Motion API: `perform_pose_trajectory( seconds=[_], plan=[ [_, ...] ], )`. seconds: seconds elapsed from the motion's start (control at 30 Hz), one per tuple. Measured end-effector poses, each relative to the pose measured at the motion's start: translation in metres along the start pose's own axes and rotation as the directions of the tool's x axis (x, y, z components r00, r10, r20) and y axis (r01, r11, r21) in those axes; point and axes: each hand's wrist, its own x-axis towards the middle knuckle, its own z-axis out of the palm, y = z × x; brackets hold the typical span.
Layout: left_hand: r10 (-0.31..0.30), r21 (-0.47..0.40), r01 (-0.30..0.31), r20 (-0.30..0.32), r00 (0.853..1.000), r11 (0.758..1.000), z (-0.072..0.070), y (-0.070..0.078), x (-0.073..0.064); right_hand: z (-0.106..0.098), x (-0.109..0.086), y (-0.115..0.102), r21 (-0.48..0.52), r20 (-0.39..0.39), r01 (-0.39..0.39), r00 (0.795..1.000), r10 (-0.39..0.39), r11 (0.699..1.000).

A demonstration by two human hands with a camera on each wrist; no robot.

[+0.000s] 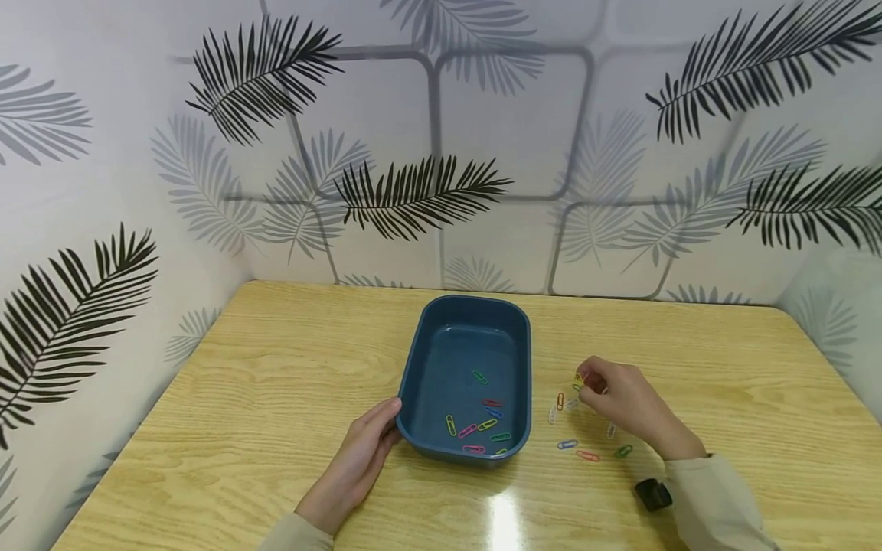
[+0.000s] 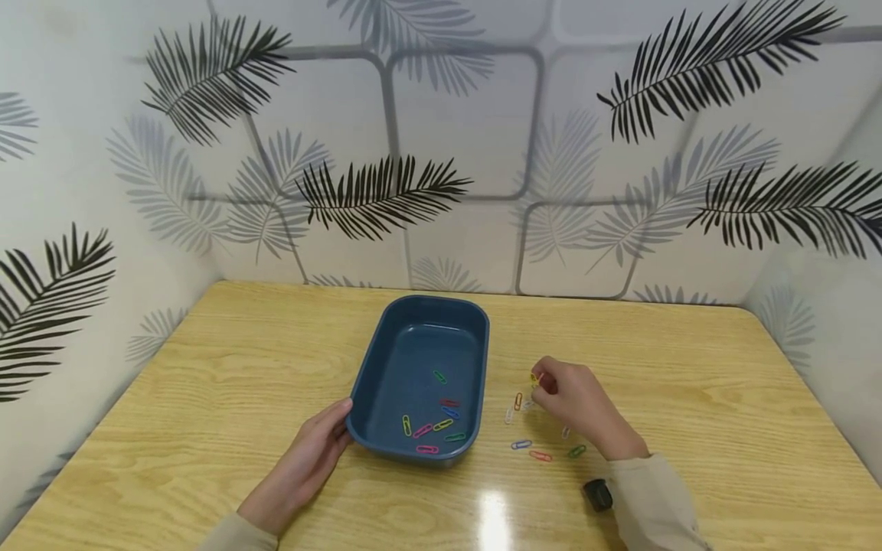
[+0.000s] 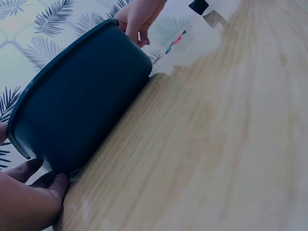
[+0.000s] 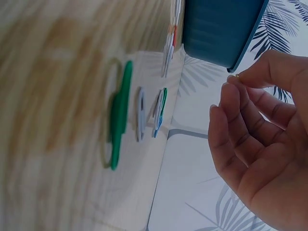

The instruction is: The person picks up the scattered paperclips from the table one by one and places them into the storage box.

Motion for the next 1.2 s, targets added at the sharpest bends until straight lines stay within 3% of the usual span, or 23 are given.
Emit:
perform_pose_trajectory(
  seconds=[0.67, 1.03, 1.2],
  plan=[
    [-0.005, 0.002, 0.005, -0.006, 1.0, 1.0, 0.001, 0.0, -0.001, 0.001, -0.001, -0.017, 0.043, -0.082, 0.061, 0.995, -0.057, 0.997],
    [-0.013, 0.0, 0.013, -0.005, 1.0, 1.0, 0.001, -0.001, -0.001, 0.008, -0.002, -0.031, 0.05, -0.141, 0.161, 0.978, -0.153, 0.986],
    [-0.007, -0.006, 0.007, 0.003, 1.0, 1.0, 0.0, -0.001, 0.0, 0.011, -0.003, -0.038, 0.067, -0.171, 0.173, 0.972, -0.16, 0.983]
  ],
)
